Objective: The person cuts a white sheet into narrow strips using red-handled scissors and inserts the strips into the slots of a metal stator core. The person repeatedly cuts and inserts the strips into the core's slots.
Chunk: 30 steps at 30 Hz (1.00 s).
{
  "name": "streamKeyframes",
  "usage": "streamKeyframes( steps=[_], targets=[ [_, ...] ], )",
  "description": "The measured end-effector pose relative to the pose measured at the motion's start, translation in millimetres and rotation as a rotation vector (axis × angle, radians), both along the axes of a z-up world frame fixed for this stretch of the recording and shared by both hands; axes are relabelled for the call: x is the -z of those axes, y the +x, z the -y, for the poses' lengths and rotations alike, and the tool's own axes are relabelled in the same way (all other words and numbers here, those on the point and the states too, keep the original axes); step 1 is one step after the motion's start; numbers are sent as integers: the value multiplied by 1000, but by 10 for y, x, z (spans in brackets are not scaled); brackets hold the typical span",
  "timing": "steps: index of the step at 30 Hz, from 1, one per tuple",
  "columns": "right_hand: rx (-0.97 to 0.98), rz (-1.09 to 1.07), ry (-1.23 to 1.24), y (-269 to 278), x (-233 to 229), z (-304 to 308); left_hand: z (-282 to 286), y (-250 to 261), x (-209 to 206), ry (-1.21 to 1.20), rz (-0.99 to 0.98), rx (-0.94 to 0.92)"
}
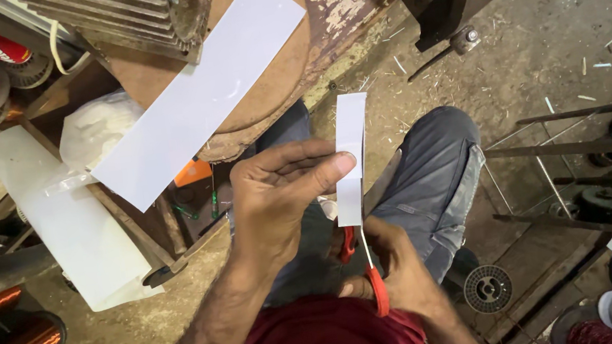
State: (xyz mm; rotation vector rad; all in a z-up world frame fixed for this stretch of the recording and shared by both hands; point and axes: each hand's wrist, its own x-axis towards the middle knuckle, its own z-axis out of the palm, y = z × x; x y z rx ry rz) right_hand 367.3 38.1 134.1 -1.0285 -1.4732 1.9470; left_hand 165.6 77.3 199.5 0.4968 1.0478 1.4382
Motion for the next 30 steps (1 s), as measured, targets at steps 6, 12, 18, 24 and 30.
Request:
streamKeyframes(
  steps=[6,12,18,24,30],
  targets=[
    [31,43,-29,-42,-40,13,1,10,42,-2,-59,-16],
    [26,27,-30,-86,-111,-26,9,13,51,54,-110,-24],
    [54,103,41,-139,-209,-64,16,34,85,56,-113,-34],
    [93,117,139,-149,-231,-66,41,35,142,98,-132,-50],
    [146,93,64,-146,-212,-2,55,33,146,130,-144,-37]
  ],
)
